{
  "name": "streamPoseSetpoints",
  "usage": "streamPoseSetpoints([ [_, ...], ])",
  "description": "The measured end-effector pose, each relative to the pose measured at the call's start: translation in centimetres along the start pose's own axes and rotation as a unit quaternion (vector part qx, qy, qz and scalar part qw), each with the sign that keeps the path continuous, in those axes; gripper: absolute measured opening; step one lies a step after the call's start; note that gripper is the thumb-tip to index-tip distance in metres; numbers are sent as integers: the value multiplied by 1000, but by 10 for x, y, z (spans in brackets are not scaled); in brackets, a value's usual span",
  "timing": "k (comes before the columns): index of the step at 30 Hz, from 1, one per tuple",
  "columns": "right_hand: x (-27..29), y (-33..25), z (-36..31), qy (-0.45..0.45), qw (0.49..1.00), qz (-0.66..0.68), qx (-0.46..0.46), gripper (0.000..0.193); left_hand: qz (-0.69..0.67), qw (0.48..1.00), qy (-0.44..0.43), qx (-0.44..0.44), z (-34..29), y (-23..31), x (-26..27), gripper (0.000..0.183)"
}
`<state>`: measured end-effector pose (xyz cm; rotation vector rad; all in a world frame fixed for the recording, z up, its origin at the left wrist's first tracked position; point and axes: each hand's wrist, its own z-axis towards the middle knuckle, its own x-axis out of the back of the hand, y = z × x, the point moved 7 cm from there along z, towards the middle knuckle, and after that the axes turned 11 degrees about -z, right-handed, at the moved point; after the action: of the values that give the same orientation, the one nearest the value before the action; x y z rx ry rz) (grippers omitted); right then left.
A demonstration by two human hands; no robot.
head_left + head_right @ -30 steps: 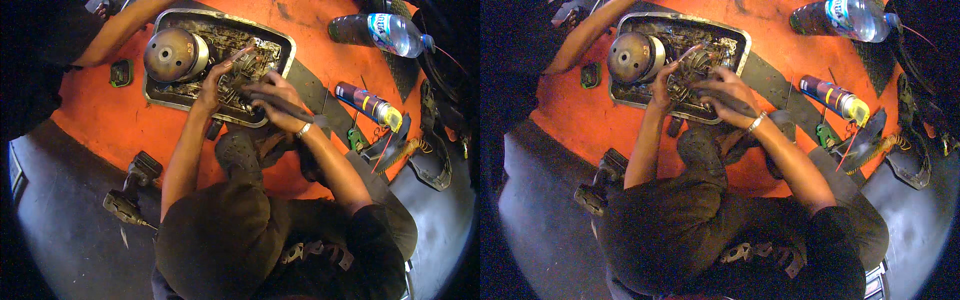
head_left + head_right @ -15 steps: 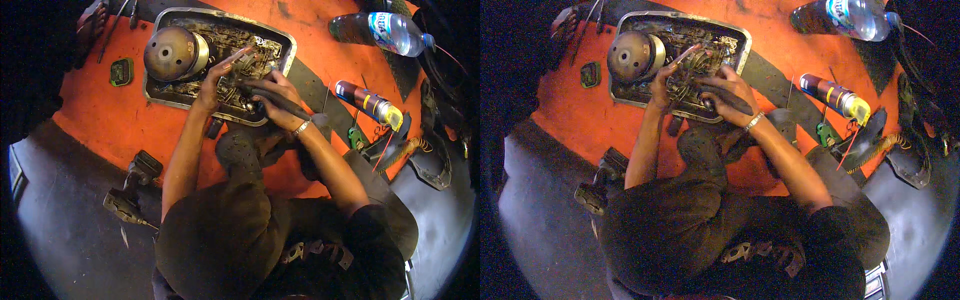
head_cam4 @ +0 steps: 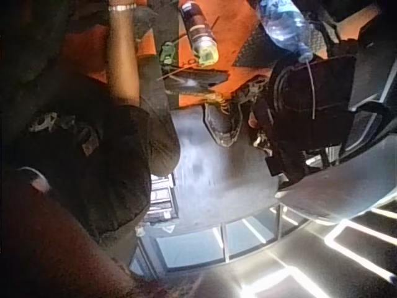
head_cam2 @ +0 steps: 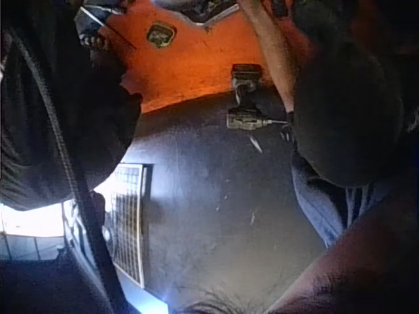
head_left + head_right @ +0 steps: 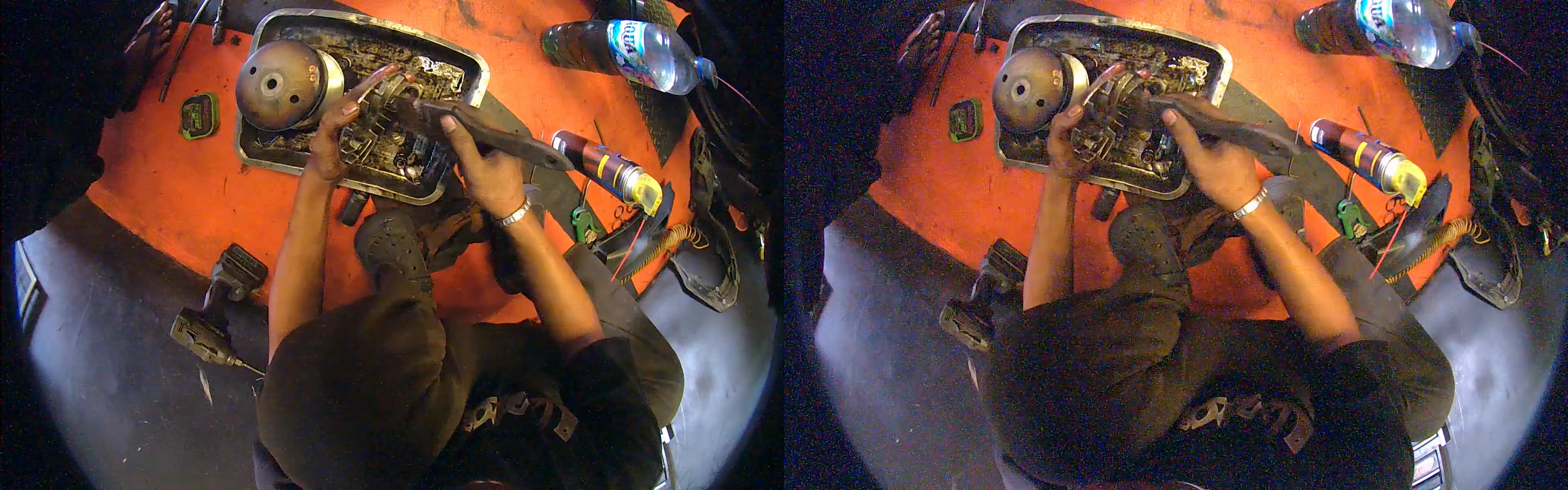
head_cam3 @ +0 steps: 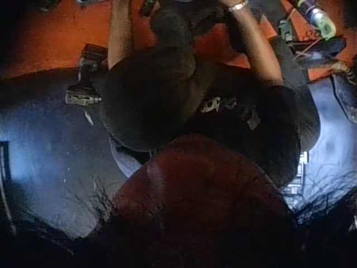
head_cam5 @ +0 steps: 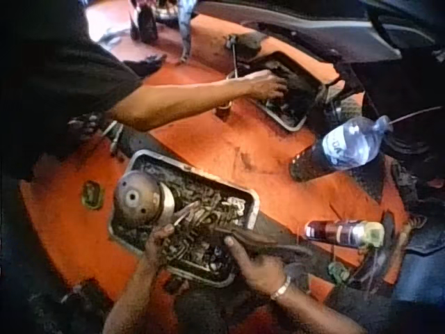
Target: The person cleans various motorcycle engine components using a brush and a cleaning solution poured from a bottle. They scrub a metal fan-like part and other small components in a tray before pouring more liquid onto them.
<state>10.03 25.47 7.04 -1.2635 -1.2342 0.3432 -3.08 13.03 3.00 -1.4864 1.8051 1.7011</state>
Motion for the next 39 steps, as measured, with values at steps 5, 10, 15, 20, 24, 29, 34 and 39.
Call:
streamPoseSetpoints([
  [5,-38,-24,-13,25,999,-34,5,29,-80,996,-5,-38,-1,-12,3,77],
  [10,-42,-14,-15,22,1000,1,5,32,-137,985,96,-42,-4,-33,32,77],
  [15,-60,-19,-24,-48,998,49,-4,27,-12,992,52,-114,0,-20,22,77],
  [20,-44,-26,-26,102,994,26,7,25,-169,980,13,-100,3,-16,12,79],
  [24,-56,-28,-35,-31,997,-35,69,26,-131,985,39,-102,2,-15,23,75],
  [29,-36,41,-11,-15,992,-11,-125,49,-228,969,37,-92,1,-29,47,79],
  [34,-7,83,-14,-24,950,21,-311,55,-159,942,235,-179,-13,-22,88,51],
  [39,73,65,-10,349,895,131,-243,85,-375,921,-87,-64,0,1,14,83],
])
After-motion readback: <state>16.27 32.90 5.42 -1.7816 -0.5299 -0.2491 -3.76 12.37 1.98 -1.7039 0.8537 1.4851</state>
